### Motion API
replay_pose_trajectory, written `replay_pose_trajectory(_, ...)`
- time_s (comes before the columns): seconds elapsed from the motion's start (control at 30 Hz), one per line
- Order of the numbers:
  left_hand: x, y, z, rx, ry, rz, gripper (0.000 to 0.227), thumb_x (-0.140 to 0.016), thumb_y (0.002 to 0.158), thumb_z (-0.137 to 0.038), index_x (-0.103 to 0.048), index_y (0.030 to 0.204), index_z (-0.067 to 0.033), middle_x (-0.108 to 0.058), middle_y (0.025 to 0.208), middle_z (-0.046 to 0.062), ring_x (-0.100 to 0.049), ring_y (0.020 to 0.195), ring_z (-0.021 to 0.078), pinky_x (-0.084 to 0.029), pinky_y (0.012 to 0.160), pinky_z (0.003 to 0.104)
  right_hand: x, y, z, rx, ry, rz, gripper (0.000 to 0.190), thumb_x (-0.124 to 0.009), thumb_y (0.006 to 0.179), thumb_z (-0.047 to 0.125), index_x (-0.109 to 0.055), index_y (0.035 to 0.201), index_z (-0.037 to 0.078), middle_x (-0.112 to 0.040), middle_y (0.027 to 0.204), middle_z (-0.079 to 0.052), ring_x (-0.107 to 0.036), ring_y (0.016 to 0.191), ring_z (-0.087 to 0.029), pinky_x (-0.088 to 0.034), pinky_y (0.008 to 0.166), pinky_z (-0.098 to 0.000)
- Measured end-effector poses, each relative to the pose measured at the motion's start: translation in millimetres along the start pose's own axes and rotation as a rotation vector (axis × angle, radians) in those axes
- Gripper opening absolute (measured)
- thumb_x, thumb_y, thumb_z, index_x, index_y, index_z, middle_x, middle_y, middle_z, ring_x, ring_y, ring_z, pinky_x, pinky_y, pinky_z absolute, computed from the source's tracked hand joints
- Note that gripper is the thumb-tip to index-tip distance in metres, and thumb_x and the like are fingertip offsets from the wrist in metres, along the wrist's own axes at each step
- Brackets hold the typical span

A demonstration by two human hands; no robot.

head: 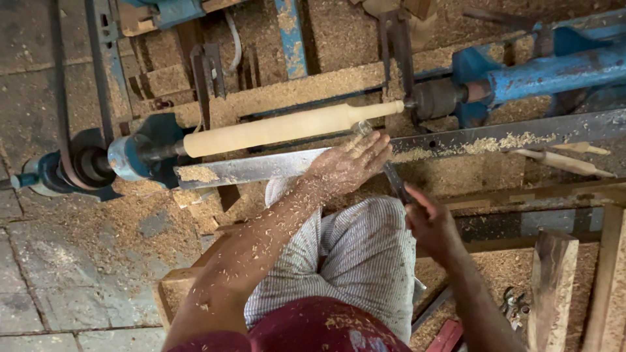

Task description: The person uses a chisel to shape a cylindrical wooden piece mounted on a rotating lathe. They repeatedly remove wood shavings, adjust the tool, and smooth the surface. The person also uses a marker to draw a line on the workpiece before continuing to carve.

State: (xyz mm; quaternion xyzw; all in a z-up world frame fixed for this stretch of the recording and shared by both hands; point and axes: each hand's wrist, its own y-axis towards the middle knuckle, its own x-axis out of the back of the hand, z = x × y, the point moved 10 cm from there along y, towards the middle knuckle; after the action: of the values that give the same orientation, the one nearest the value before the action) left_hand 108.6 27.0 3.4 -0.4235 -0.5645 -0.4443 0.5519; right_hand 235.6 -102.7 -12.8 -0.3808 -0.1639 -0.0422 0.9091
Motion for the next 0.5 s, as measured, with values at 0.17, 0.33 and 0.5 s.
replay_pose_trajectory(0.17,7.4,-0.7,3.6,0.033,-0.027,-0.048,0.054,-0.041,0.108,-0.031,-0.042,0.155,-0.0045,-0.044,0.161,0.016,-0.039,0.15,0.0318,-0.034,0.124,0.046,13.1,9.3,-6.5,-0.151,-0.141,0.059,0.05,-0.055,0.099,0.016,-0.054,0.149,0.023,-0.065,0.07,-0.007,-0.051,0.05,-0.013,-0.046,0.04,-0.0276)
replay_pose_trajectory(0.33,13.6,-2.3,1.6,0.018,0.033,-0.047,0.055,-0.041,0.108,-0.032,-0.04,0.155,-0.003,-0.044,0.16,0.017,-0.039,0.15,0.0332,-0.032,0.126,0.045,24.7,15.4,5.2,-0.181,-0.199,0.147,0.049,-0.055,0.102,0.018,-0.052,0.15,0.025,-0.064,0.07,-0.008,-0.05,0.05,-0.013,-0.046,0.041,-0.0287)
replay_pose_trajectory(0.5,13.1,0.1,2.0,0.02,0.021,-0.058,0.06,-0.039,0.112,-0.041,-0.041,0.155,0.0015,-0.046,0.159,0.02,-0.039,0.15,0.0351,-0.029,0.128,0.046,34.1,21.2,15.6,-0.173,-0.225,0.185,0.05,-0.051,0.102,0.017,-0.051,0.151,0.025,-0.065,0.07,-0.008,-0.05,0.052,-0.015,-0.046,0.046,-0.0292)
